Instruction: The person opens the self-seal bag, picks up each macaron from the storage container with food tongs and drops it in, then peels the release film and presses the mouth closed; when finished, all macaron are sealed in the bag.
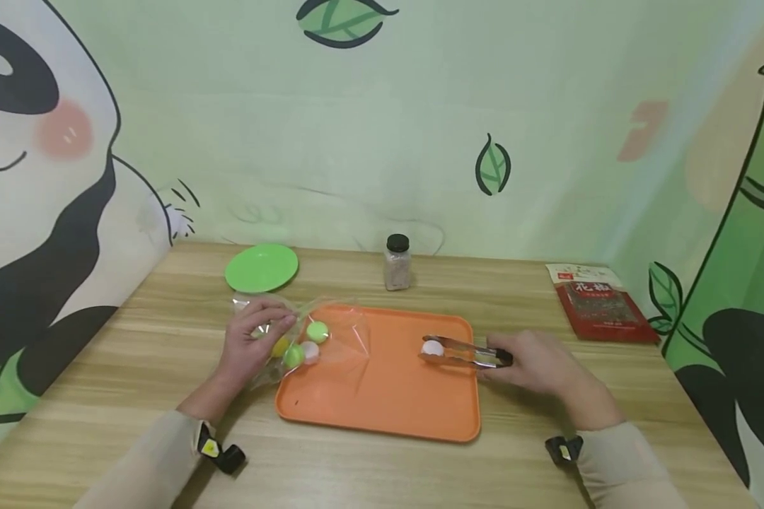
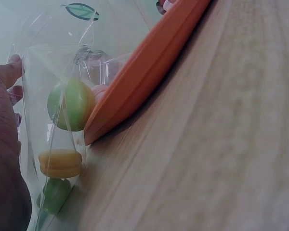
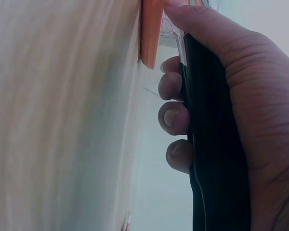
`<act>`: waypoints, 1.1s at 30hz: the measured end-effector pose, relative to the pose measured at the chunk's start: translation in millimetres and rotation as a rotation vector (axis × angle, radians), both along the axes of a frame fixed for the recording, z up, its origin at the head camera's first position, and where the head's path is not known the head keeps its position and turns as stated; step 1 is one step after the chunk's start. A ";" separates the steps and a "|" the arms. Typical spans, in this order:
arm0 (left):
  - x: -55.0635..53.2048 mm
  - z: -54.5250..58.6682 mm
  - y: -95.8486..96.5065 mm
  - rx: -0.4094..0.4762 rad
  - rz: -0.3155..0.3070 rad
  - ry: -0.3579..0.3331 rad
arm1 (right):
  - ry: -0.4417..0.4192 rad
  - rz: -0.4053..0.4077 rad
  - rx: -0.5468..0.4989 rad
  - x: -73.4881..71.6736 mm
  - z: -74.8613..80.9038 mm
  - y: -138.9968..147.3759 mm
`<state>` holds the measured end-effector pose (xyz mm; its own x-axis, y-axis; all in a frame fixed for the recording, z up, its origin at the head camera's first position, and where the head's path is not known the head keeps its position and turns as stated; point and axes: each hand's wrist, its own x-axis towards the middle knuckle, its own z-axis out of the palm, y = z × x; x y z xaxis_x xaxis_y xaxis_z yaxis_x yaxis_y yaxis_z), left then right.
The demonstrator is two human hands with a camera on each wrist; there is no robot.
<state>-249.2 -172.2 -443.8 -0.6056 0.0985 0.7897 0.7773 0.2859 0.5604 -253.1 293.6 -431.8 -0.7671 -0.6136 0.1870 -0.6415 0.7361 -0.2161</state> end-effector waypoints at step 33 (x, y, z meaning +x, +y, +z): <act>0.5 1.1 0.1 -0.003 -0.006 0.011 | -0.028 -0.016 -0.010 0.2 -0.8 -2.9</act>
